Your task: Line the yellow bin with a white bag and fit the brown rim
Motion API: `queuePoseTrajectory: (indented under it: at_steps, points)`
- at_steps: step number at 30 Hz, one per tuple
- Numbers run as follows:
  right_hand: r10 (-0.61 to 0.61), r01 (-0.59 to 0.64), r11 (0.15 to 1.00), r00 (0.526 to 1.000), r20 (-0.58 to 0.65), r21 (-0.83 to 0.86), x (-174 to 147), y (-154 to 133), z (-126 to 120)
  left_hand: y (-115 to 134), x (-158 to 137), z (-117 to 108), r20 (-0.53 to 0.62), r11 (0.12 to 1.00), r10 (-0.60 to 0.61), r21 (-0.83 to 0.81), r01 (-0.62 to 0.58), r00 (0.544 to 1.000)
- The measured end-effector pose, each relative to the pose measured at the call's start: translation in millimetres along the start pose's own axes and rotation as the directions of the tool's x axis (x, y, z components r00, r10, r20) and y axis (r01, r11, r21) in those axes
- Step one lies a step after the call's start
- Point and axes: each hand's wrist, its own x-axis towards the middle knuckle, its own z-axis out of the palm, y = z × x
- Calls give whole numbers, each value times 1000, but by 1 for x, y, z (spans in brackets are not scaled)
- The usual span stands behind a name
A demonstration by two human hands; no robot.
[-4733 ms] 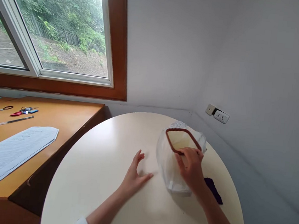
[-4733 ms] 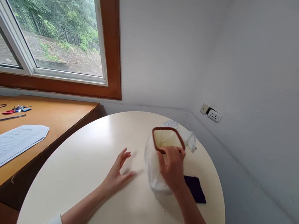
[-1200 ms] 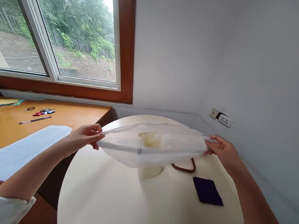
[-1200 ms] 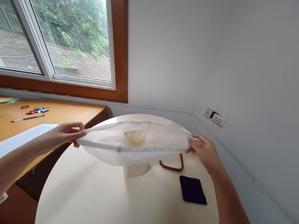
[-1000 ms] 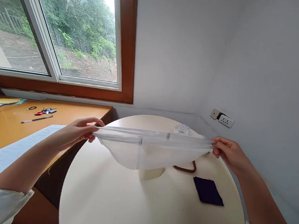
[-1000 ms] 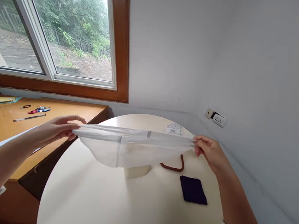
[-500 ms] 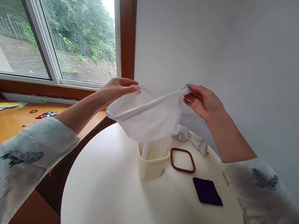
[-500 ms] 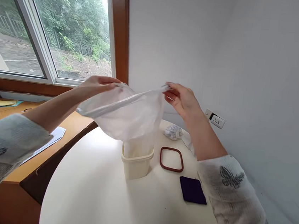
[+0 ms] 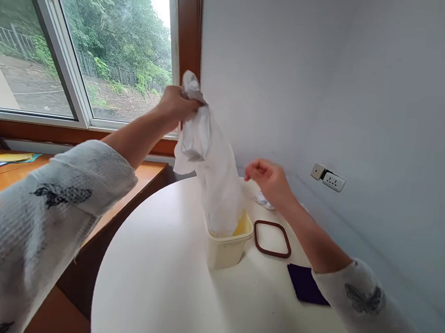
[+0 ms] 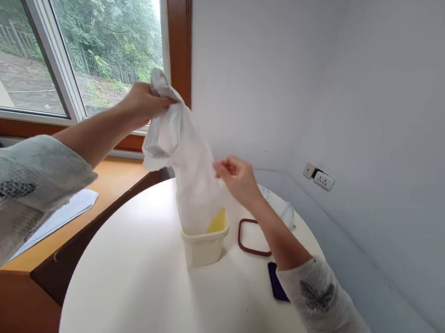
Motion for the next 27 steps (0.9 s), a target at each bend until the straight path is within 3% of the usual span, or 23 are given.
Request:
queuePoseTrajectory:
  at_steps: [1, 3, 4, 6, 8, 9, 10, 11, 13, 17, 22, 25, 27]
  points:
    - [32, -23, 997, 990, 134, -68, -12, 3, 0, -1, 11, -9, -78, 999, -1, 39, 4, 997]
    - [136, -55, 972, 924, 358, -229, -36, 8, 1, 0, 32, -26, -222, 996, 39, 91, -19, 974]
    - [189, -57, 950, 887, 420, -307, -46, 9, 2, 0, 41, -34, -343, 992, 78, 118, -39, 936]
    - [265, -51, 903, 848, 459, -428, -63, 11, 4, -2, 50, -48, -528, 981, 177, 164, -105, 831]
    - [275, -15, 869, 846, 456, -495, -76, 15, 6, -11, 45, -56, -581, 959, 270, 233, -162, 767]
    - [258, 14, 860, 850, 460, -510, -80, 17, 8, -19, 36, -57, -559, 934, 336, 299, -193, 758]
    - [233, 51, 855, 851, 470, -516, -83, 20, 9, -30, 22, -57, -517, 913, 360, 366, -179, 777]
    - [204, 87, 852, 852, 481, -516, -86, 23, 10, -44, 5, -55, -452, 894, 334, 431, -126, 827]
    - [159, 141, 847, 853, 497, -512, -89, 29, 13, -78, -37, -48, -266, 844, 196, 535, -25, 944]
    - [115, 179, 830, 873, 475, -529, -95, 38, 16, -148, -127, -37, -97, 824, 11, 564, 46, 995]
    - [70, 200, 812, 899, 432, -548, -100, 44, 20, -196, -200, -42, -21, 774, -266, 592, 226, 964]
    - [52, 201, 817, 908, 416, -541, -103, 41, 22, -202, -218, -52, -31, 735, -394, 589, 335, 919]
    - [34, 196, 835, 914, 404, -514, -104, 38, 22, -203, -223, -60, 14, 737, -509, 523, 428, 860]
